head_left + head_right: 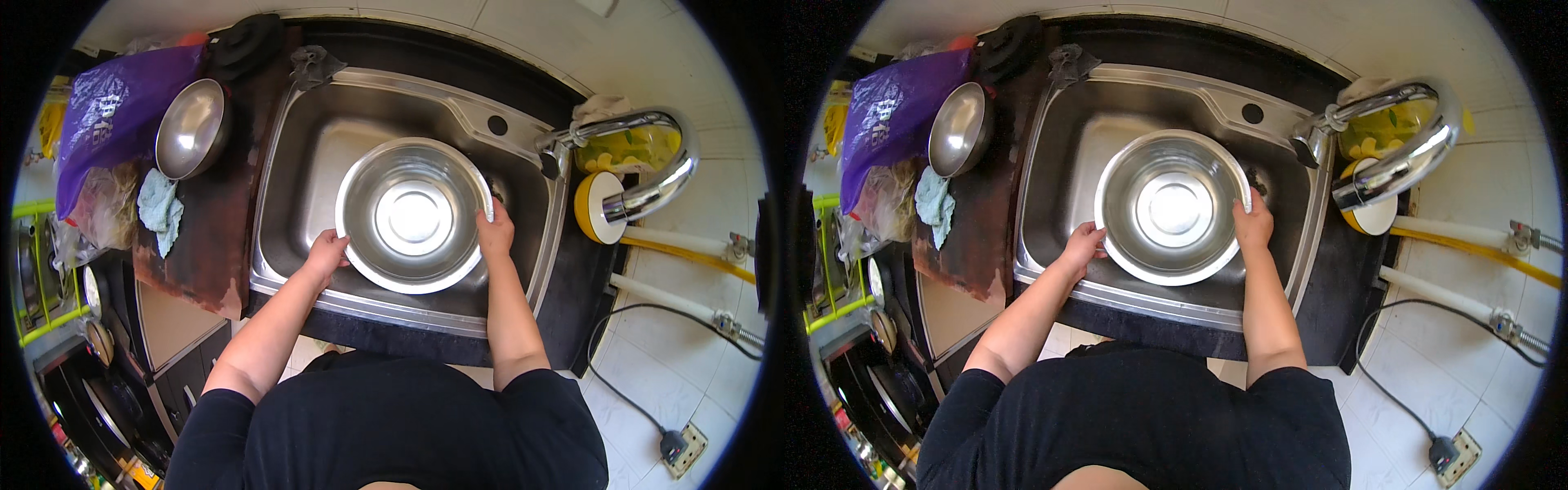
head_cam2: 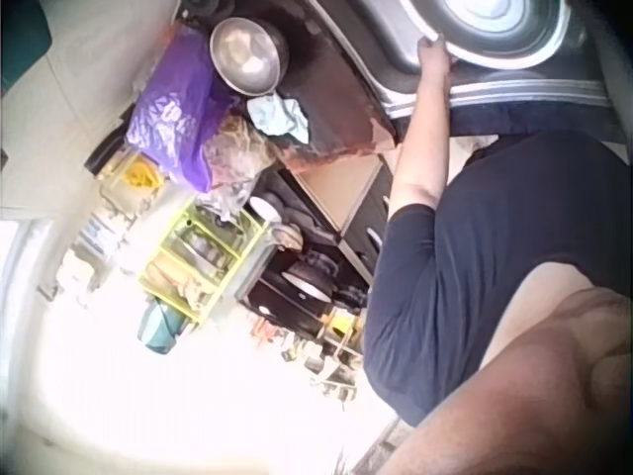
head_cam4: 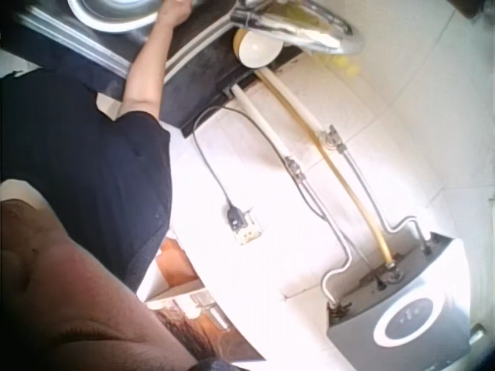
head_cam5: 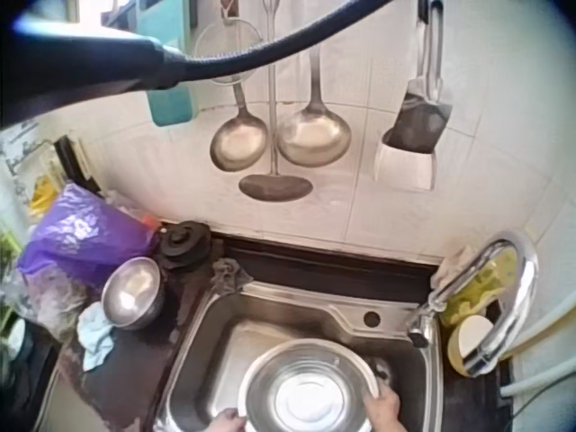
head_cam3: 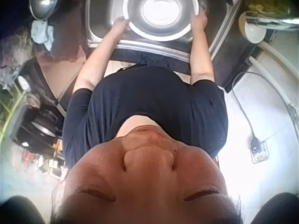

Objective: The person transfers green soybeans from a bowl into a wok on the stove using a slotted spoon. They stir the beans in the wok, rinse a metal bowl in the sink, and wipe the countertop with a cloth. The person also handles a bowl of ground meat, rinses it under the tap, and covers it with a lid.

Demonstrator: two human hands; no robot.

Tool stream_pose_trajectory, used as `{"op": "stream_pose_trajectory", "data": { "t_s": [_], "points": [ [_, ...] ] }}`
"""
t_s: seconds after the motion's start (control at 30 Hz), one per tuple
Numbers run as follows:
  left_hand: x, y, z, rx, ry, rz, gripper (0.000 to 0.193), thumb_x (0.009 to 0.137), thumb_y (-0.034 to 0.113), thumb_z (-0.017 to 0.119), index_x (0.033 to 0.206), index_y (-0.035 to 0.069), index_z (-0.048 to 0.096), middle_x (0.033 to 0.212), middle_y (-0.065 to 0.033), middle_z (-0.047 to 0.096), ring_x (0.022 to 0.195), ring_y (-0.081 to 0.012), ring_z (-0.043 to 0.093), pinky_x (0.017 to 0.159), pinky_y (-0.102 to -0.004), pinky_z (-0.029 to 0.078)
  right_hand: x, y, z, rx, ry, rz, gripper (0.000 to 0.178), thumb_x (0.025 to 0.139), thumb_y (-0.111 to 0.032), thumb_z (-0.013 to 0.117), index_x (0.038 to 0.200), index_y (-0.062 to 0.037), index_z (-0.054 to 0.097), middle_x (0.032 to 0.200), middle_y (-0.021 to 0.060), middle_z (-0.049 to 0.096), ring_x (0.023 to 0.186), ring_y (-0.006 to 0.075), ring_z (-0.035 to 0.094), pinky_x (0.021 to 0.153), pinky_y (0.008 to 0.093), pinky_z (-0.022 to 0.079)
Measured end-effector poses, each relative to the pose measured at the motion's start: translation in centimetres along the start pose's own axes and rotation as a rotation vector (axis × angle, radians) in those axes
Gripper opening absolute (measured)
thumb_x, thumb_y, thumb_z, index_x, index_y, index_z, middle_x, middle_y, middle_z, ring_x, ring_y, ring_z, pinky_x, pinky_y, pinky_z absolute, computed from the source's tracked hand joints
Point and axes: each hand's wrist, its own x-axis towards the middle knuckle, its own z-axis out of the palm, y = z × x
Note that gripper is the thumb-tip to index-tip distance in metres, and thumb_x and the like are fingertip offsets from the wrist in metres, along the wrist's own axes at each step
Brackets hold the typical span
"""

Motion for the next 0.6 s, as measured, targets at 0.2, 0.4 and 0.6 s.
{"op": "stream_pose_trajectory", "data": {
  "t_s": [0.2, 0.4, 0.6],
  "points": [
    [0.4, -0.6, -0.1, 0.021, 0.065, 0.076, 0.018, 0.082, 0.008, 0.054, 0.099, 0.001, 0.05, 0.075, -0.0014, 0.055, 0.064, -0.009, 0.053, 0.053, -0.0219, 0.045, -0.5, -1.2, -0.8, 0.228, -0.054, 0.048, 0.036, 0.076, -0.013, 0.059, 0.11, -0.003, 0.056, 0.089, 0.0083, 0.064, 0.08, 0.0134, 0.059, 0.074, 0.0254, 0.044],
    [0.1, -0.3, 0.0, 0.02, 0.072, 0.062, 0.017, 0.079, 0.004, 0.057, 0.094, 0.001, 0.05, 0.074, -0.0011, 0.054, 0.062, -0.0091, 0.052, 0.052, -0.0216, 0.045, -0.7, -1.3, -1.1, 0.239, -0.04, 0.055, 0.035, 0.077, -0.009, 0.057, 0.11, 0.0007, 0.055, 0.092, 0.0082, 0.064, 0.082, 0.0111, 0.058, 0.075, 0.0234, 0.043],
    [0.1, -0.4, 0.0, 0.074, 0.042, 0.075, 0.016, 0.079, 0.004, 0.058, 0.093, 0.002, 0.05, 0.072, 0.0001, 0.052, 0.061, -0.0091, 0.051, 0.051, -0.022, 0.046, -0.9, -2.2, -2.0, 0.253, -0.056, 0.062, 0.037, 0.076, -0.011, 0.059, 0.111, 0.001, 0.055, 0.094, 0.0099, 0.064, 0.083, 0.0141, 0.06, 0.076, 0.0248, 0.043]
  ]
}}
